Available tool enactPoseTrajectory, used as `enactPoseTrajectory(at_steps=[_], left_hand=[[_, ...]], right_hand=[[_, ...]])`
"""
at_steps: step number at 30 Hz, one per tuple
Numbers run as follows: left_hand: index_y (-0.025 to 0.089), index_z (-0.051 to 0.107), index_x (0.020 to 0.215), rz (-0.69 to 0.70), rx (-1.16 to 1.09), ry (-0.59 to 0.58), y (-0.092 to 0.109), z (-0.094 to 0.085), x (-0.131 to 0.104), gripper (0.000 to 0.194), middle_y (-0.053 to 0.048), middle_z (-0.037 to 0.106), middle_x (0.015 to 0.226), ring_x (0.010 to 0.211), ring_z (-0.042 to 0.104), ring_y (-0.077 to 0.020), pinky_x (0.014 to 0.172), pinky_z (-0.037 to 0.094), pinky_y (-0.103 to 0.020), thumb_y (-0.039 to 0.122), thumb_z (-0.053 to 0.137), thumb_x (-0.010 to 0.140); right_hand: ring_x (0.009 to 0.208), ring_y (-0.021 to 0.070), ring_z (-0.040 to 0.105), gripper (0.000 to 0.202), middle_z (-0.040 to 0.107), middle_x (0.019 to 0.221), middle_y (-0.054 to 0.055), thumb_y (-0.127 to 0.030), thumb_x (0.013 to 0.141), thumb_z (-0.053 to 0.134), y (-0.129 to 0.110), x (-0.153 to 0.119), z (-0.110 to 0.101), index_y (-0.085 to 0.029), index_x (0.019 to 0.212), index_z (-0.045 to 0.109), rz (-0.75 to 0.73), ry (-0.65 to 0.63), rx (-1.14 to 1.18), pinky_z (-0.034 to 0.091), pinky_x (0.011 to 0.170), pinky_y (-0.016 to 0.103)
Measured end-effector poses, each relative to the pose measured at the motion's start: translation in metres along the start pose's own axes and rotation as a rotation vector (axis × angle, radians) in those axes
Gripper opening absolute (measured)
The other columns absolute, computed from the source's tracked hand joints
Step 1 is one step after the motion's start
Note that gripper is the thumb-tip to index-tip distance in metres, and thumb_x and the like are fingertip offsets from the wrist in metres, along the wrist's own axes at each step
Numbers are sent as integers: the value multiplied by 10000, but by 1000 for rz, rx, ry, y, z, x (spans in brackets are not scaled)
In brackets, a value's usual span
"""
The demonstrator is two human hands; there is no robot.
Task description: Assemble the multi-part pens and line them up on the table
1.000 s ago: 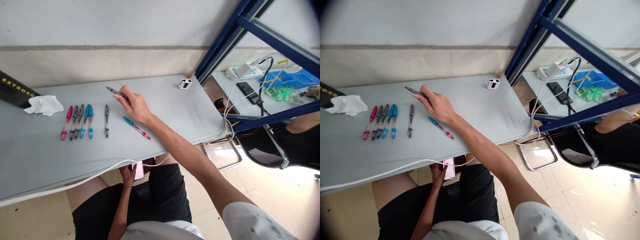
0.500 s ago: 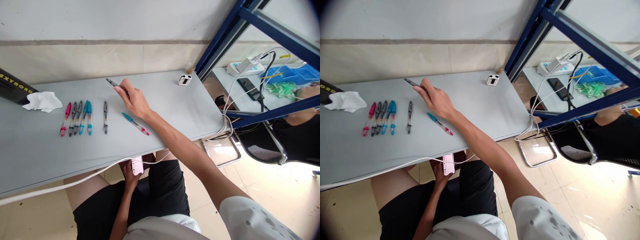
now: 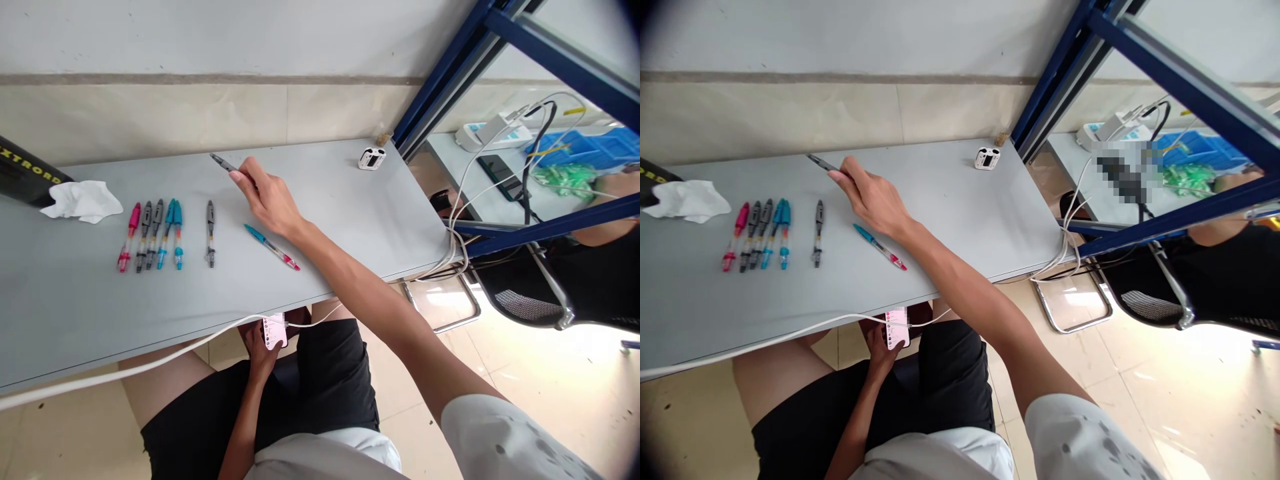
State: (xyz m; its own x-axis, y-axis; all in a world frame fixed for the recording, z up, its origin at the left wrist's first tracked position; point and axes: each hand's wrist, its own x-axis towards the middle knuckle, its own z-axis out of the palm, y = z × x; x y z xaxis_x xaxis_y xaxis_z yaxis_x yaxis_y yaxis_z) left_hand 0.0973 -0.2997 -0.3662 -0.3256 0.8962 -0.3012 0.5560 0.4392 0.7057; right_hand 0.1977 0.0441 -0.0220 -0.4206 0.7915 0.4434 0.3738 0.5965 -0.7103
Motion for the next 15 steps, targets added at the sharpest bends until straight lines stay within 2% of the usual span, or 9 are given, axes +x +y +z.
enactPoseTrajectory(at_steps=[3,7,9,12,15], left_hand=[[248,407,1567,-5,18,12,3,1,0,886,-130,431,1452,1397,500,-353,1247,408,-574,264,847,798],[249,394,1558,-13,54,28,9,2,-2,977,-138,401,1493,1429,456,-380,1266,360,-602,313,920,737],[263,376,1562,-13,70,33,12,3,-3,1050,-134,388,1508,1440,439,-391,1270,340,-618,302,953,686],[279,369,1565,-7,79,36,13,3,-5,1076,-128,390,1505,1415,458,-392,1252,356,-627,284,959,665],[270,389,1555,6,72,46,12,4,-5,1022,-136,399,1498,1418,451,-400,1250,357,-630,337,940,696]], right_hand=[[679,166,437,420,479,802,-11,-548,1186,201,-1,-1,-1,-256,1006,443,-13,-4,9,394,722,308],[692,159,450,314,512,851,-18,-578,1147,415,-4,-2,-1,-266,1117,436,-8,34,41,410,725,293],[697,158,442,294,523,874,-14,-562,1140,447,-2,-1,0,-271,1106,428,-2,44,32,414,721,290],[697,165,436,311,503,840,-14,-546,1165,357,0,0,0,-270,1045,434,1,36,19,407,718,295],[702,172,459,427,478,809,-5,-540,1184,213,-1,0,-2,-257,983,461,-7,1,23,408,735,305]])
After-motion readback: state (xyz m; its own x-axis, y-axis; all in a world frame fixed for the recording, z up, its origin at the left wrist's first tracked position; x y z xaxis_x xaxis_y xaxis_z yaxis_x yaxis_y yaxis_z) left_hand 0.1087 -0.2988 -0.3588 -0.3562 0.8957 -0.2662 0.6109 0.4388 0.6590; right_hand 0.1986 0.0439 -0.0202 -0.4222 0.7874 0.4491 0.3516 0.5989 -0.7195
